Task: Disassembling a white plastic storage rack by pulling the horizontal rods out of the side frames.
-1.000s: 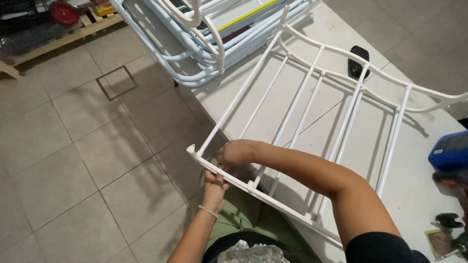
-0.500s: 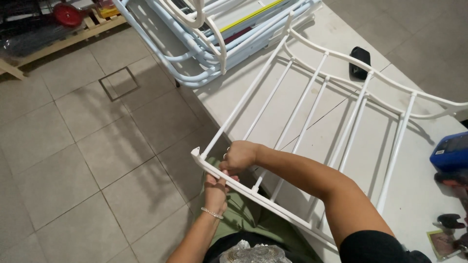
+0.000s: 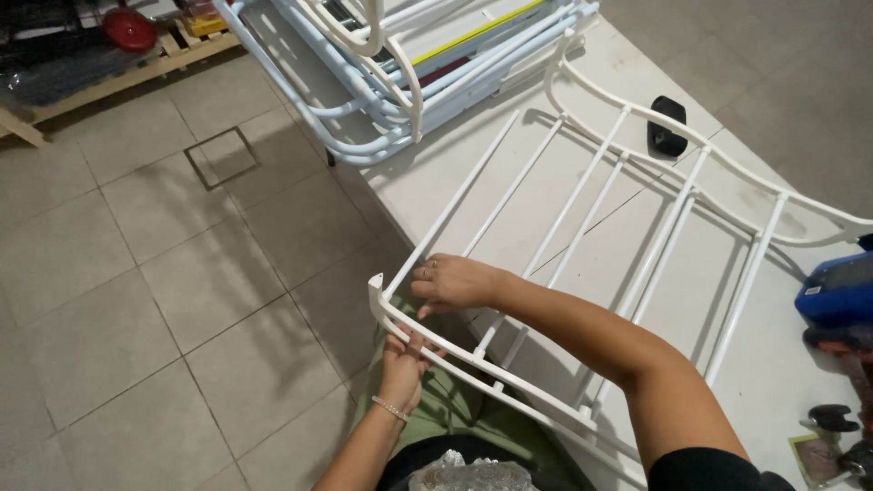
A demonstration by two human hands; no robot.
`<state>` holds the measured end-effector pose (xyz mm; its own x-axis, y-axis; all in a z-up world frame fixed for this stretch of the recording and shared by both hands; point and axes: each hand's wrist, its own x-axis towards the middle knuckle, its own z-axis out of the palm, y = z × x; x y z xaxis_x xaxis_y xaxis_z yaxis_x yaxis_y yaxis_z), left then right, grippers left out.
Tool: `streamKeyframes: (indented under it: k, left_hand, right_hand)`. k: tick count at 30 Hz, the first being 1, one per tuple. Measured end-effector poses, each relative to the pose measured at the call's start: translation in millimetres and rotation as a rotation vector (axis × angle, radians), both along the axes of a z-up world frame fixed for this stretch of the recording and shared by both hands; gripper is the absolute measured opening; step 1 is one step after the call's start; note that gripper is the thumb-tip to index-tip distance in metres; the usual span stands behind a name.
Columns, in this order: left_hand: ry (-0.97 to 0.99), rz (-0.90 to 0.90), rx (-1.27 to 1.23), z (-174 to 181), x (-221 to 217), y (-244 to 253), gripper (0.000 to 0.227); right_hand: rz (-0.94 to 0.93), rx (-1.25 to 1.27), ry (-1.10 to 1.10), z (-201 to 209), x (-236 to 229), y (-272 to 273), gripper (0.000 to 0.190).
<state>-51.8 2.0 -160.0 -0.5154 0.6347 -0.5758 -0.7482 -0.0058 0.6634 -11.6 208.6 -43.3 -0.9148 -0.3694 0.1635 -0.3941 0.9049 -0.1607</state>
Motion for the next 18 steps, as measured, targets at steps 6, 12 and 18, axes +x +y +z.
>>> streamKeyframes:
  k: [6,12,18]
  left_hand:
    - [-0.069,0.024,0.073,-0.6,5.7,2.0,0.012]
    - [-0.122,0.002,0.231,-4.7,8.2,-4.3,0.017]
    - [-0.186,0.008,0.435,34.6,-18.1,-25.7,0.016]
  right_hand:
    - [0.009,0.04,0.459,53.5,-0.4,-5.6,0.029]
    - [0.062,-0.106,0.222,37.6,-21.9,-17.8,0.028]
    - [0.085,0.028,0.172,61.3,-32.0,-48.1,0.01]
